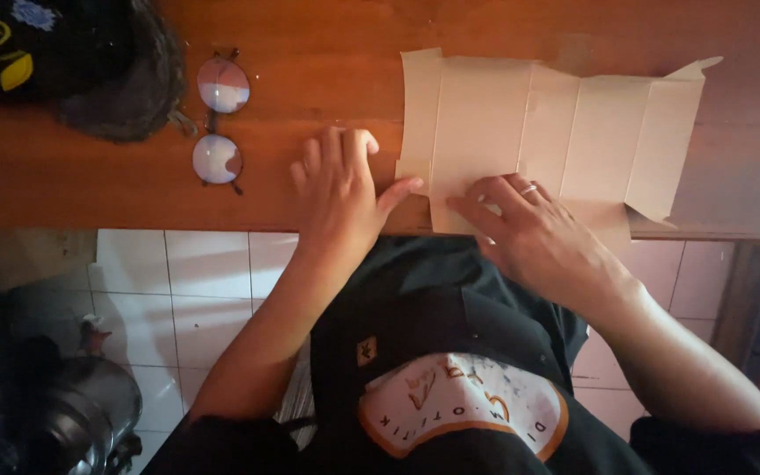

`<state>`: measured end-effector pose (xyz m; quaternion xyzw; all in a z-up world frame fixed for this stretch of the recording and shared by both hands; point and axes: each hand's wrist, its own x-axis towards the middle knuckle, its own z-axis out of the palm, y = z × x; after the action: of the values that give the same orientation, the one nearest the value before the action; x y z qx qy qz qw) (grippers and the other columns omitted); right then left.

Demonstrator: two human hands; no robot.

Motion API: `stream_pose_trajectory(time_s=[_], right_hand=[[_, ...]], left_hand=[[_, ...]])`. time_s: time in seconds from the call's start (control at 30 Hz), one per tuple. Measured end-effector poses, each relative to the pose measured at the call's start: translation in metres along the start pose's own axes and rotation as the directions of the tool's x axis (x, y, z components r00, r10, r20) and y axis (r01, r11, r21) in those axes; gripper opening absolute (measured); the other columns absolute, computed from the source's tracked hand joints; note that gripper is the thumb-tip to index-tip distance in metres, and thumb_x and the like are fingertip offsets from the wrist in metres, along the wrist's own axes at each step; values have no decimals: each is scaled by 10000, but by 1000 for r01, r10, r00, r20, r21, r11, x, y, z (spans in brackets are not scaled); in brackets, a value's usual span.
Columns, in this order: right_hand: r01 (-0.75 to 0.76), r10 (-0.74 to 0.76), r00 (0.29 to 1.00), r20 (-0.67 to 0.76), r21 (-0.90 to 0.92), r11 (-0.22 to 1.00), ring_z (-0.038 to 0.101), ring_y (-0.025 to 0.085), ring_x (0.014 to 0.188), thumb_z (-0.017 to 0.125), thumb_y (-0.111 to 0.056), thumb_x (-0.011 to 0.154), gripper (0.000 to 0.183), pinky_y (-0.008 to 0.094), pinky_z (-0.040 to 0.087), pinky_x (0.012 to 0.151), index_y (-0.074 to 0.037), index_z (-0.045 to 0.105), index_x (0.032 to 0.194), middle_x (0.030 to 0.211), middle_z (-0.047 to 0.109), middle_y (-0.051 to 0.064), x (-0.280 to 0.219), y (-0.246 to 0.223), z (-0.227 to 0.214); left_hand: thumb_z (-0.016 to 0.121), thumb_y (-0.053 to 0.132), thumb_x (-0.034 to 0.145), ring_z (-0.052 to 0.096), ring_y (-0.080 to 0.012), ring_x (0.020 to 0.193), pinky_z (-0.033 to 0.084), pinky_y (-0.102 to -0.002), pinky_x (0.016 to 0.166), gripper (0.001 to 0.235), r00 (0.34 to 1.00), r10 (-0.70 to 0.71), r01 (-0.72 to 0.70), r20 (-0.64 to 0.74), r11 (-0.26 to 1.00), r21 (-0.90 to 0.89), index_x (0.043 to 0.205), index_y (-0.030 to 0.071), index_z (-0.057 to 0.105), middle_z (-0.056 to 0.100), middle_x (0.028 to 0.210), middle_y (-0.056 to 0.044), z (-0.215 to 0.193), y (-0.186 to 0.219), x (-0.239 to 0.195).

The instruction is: The person assembles a flat cardboard box by folding along pre-scored lines and interlocking tabs to form a rectangular container. The person then places the finished box on the table.

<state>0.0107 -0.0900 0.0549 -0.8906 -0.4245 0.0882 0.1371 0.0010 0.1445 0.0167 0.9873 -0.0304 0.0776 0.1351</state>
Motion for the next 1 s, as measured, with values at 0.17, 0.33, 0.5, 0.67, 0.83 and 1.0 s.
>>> stream_pose_trajectory(time_s=[0.17, 0.33, 0.5, 0.67, 0.83, 1.0], right_hand=[[-52, 52, 999, -1, 65, 997, 552, 321, 1094, 583, -43, 823, 441, 451, 516, 898, -79, 594, 1263, 1176, 572, 110, -2, -1, -9], [58, -49, 996, -74, 124, 991, 604, 334, 1024, 582, -7, 905, 324, 428, 512, 882, 20, 598, 1228, 1154, 630, 148, -1, 5, -23], [-195, 189, 981, 53, 331, 923, 652, 314, 933, 561, -61, 928, 290, 421, 496, 783, -103, 669, 1194, 1037, 696, 125, 1, 12, -27], [-242, 251, 968, 8, 303, 922, 675, 307, 903, 662, -103, 907, 324, 429, 538, 790, -69, 648, 1228, 1109, 638, 135, 10, 29, -18], [-400, 434, 901, -22, 350, 847, 652, 280, 885, 810, -203, 824, 377, 393, 495, 789, -67, 662, 1143, 1025, 607, 97, 12, 46, -8], [-665, 626, 745, 230, 186, 723, 610, 432, 973, 793, -458, 766, 624, 564, 451, 715, -110, 472, 1172, 1135, 605, 136, 27, 47, -22]], left_hand=[[676, 111, 757, 511, -306, 1194, 292, -570, 1042, 559, 919, 382, -341, 101, 896, -285, 1285, 86, 494, 493, 1303, -103, -16, 17, -2], [715, 214, 769, 536, -252, 924, 314, -628, 1085, 349, 874, 485, -468, 16, 852, -233, 1085, 103, 619, 574, 986, -42, -3, 28, -7], [660, 127, 907, 566, -256, 846, 373, -548, 1003, 39, 891, 454, -429, -1, 842, -327, 868, 130, 664, 599, 808, -22, -3, 30, 5], [695, 206, 874, 579, -274, 963, 362, -449, 898, 280, 928, 364, -338, 75, 910, -239, 1080, 99, 537, 641, 1012, -63, -1, 35, 12], [701, 187, 845, 541, -271, 995, 371, -430, 863, 282, 941, 329, -312, 83, 935, -168, 1070, 120, 544, 584, 1063, -62, -10, 46, 13], [511, 138, 945, 468, -291, 1337, 199, -725, 1130, 406, 878, 467, -459, 106, 884, -93, 1298, -52, 576, 536, 1398, -219, -8, 71, -8]])
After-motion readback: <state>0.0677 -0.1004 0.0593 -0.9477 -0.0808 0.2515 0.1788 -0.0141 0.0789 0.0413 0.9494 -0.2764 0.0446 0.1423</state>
